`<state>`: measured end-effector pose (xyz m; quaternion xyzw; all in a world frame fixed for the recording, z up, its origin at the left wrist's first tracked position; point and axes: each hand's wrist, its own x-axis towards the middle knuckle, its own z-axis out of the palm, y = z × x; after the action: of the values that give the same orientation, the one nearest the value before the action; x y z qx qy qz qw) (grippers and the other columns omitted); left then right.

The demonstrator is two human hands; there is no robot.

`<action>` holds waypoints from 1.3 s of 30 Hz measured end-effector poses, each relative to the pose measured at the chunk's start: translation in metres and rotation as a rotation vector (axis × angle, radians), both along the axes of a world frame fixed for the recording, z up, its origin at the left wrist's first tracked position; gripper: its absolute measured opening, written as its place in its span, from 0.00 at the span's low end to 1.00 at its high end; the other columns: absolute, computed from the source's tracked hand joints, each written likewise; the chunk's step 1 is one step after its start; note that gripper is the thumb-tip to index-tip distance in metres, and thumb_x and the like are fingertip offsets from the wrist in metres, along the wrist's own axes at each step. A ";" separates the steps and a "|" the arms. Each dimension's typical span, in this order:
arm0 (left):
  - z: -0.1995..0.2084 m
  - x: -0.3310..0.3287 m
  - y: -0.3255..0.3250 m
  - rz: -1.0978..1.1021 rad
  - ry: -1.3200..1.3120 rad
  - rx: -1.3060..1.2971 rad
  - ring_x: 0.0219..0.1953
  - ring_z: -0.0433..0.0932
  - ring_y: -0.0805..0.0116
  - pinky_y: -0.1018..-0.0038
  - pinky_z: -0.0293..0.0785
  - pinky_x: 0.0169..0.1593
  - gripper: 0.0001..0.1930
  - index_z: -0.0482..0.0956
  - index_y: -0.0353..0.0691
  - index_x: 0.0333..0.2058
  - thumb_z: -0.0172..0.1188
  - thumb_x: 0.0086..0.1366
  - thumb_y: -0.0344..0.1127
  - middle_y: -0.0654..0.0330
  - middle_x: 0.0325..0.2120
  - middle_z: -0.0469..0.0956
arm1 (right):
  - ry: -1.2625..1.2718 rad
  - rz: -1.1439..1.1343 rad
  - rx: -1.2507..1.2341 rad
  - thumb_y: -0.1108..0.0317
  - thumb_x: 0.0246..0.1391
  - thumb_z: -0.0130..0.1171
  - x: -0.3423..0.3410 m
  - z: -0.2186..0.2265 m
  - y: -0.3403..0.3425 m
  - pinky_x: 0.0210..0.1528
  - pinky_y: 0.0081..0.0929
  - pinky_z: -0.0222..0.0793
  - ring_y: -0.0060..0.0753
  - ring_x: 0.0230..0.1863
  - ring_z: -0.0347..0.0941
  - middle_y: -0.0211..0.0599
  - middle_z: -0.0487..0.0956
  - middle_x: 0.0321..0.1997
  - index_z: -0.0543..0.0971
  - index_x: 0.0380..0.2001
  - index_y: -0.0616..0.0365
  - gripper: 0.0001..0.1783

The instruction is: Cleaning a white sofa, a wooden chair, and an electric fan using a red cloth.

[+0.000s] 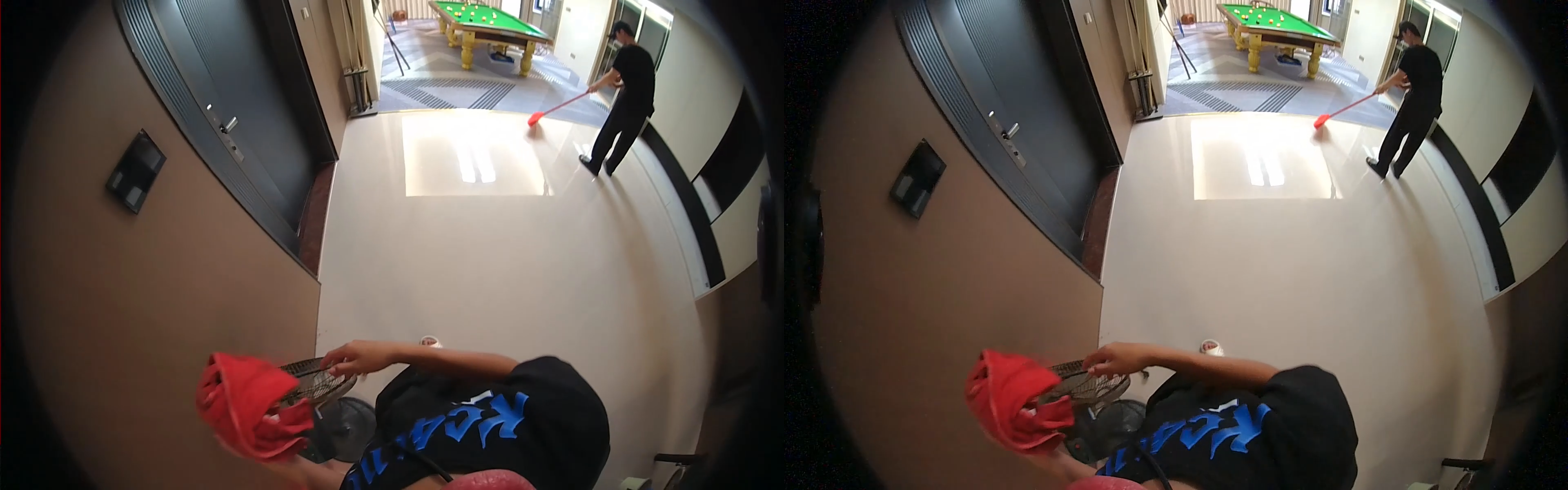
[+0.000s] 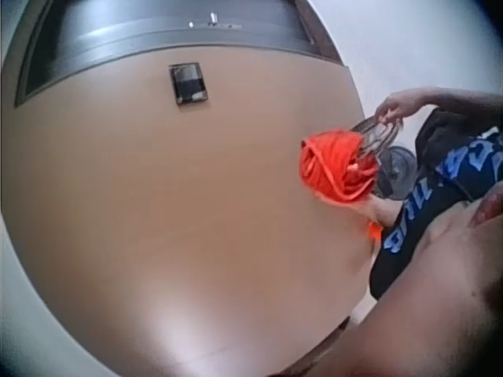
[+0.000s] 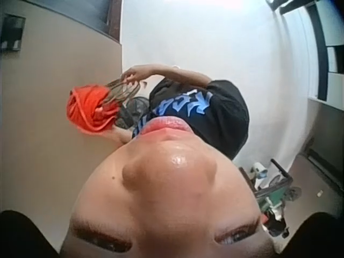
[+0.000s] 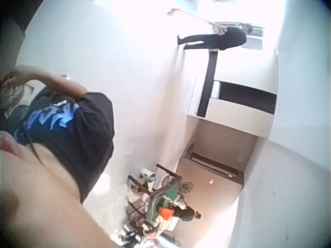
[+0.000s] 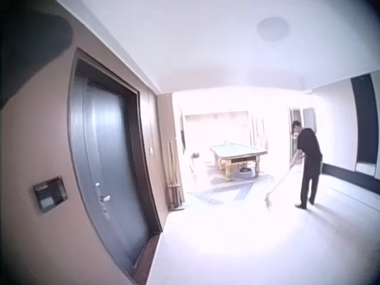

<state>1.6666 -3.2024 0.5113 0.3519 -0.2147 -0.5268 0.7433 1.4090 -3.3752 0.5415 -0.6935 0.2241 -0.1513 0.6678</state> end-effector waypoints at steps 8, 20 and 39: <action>0.063 0.034 -0.004 0.602 -0.484 0.037 0.61 0.65 0.53 0.57 0.64 0.62 0.38 0.51 0.43 0.66 0.59 0.63 0.46 0.52 0.63 0.59 | 0.198 -0.143 -0.508 0.51 0.51 0.63 0.084 -0.062 -0.004 0.55 0.50 0.64 0.52 0.60 0.64 0.51 0.67 0.60 0.61 0.63 0.47 0.39; -0.038 0.010 -0.095 0.812 -1.526 0.563 0.51 0.68 0.41 0.51 0.59 0.57 0.29 0.68 0.28 0.50 0.66 0.55 0.40 0.41 0.48 0.70 | 0.311 -0.159 -0.885 0.61 0.34 0.72 0.119 -0.117 0.031 0.62 0.54 0.54 0.53 0.67 0.53 0.39 0.49 0.72 0.46 0.70 0.36 0.61; -0.044 0.026 -0.123 0.953 -1.753 0.815 0.45 0.73 0.45 0.52 0.62 0.49 0.27 0.73 0.34 0.45 0.66 0.53 0.49 0.48 0.42 0.76 | 0.427 -0.137 -0.682 0.54 0.26 0.77 0.147 -0.125 -0.006 0.62 0.53 0.52 0.55 0.63 0.59 0.49 0.68 0.58 0.57 0.63 0.54 0.59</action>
<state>1.6928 -3.3255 0.4668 0.8753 -0.3216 0.2206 0.2860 1.5564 -3.3817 0.4166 -0.8744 0.3403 -0.1139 0.3265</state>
